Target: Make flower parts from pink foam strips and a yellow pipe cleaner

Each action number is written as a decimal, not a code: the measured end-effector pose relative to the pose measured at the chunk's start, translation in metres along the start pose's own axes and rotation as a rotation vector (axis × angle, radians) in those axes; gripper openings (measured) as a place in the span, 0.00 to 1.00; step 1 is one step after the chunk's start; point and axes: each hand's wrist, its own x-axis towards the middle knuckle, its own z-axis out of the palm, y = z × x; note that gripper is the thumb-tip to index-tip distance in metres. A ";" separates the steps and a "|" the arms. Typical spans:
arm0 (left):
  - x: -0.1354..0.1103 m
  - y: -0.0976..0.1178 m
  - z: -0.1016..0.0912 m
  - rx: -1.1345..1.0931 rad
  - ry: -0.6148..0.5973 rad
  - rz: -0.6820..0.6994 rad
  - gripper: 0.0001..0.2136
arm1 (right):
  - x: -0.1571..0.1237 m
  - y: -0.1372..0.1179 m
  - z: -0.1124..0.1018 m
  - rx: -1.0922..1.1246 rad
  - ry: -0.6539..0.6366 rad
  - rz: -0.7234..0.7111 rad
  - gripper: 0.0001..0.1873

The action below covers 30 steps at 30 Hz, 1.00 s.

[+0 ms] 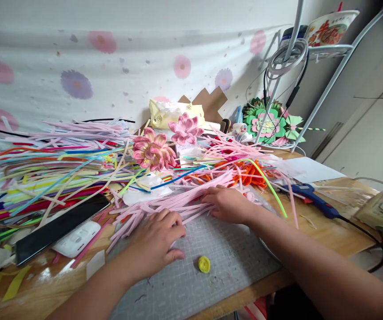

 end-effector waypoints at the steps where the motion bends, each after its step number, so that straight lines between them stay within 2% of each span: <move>1: 0.001 0.000 0.001 0.009 -0.046 0.001 0.05 | 0.002 -0.002 0.002 -0.026 0.000 -0.007 0.18; 3: 0.001 -0.003 -0.001 0.016 -0.101 -0.001 0.02 | 0.005 -0.006 0.005 -0.047 0.003 0.002 0.16; 8: -0.002 -0.017 -0.015 0.110 -0.139 -0.106 0.10 | 0.012 -0.013 0.005 -0.056 0.020 0.045 0.09; 12: -0.003 -0.029 -0.018 0.191 -0.081 -0.233 0.10 | 0.012 -0.010 -0.006 0.005 0.052 0.082 0.07; 16: 0.000 -0.030 -0.016 0.163 0.056 -0.336 0.08 | 0.006 -0.001 -0.023 0.143 0.043 0.132 0.07; 19: 0.003 -0.018 -0.009 -0.050 0.168 -0.377 0.08 | 0.004 0.003 -0.031 0.287 0.001 0.161 0.05; 22: 0.010 0.000 0.002 -0.480 0.099 -0.420 0.10 | 0.003 0.004 -0.034 0.446 -0.032 0.141 0.05; 25: 0.022 0.015 0.010 -0.843 0.050 -0.461 0.19 | 0.005 0.002 -0.036 0.586 -0.037 0.117 0.06; 30: 0.055 0.035 0.014 -1.020 0.273 -0.409 0.24 | 0.010 -0.005 -0.033 0.756 -0.001 0.092 0.05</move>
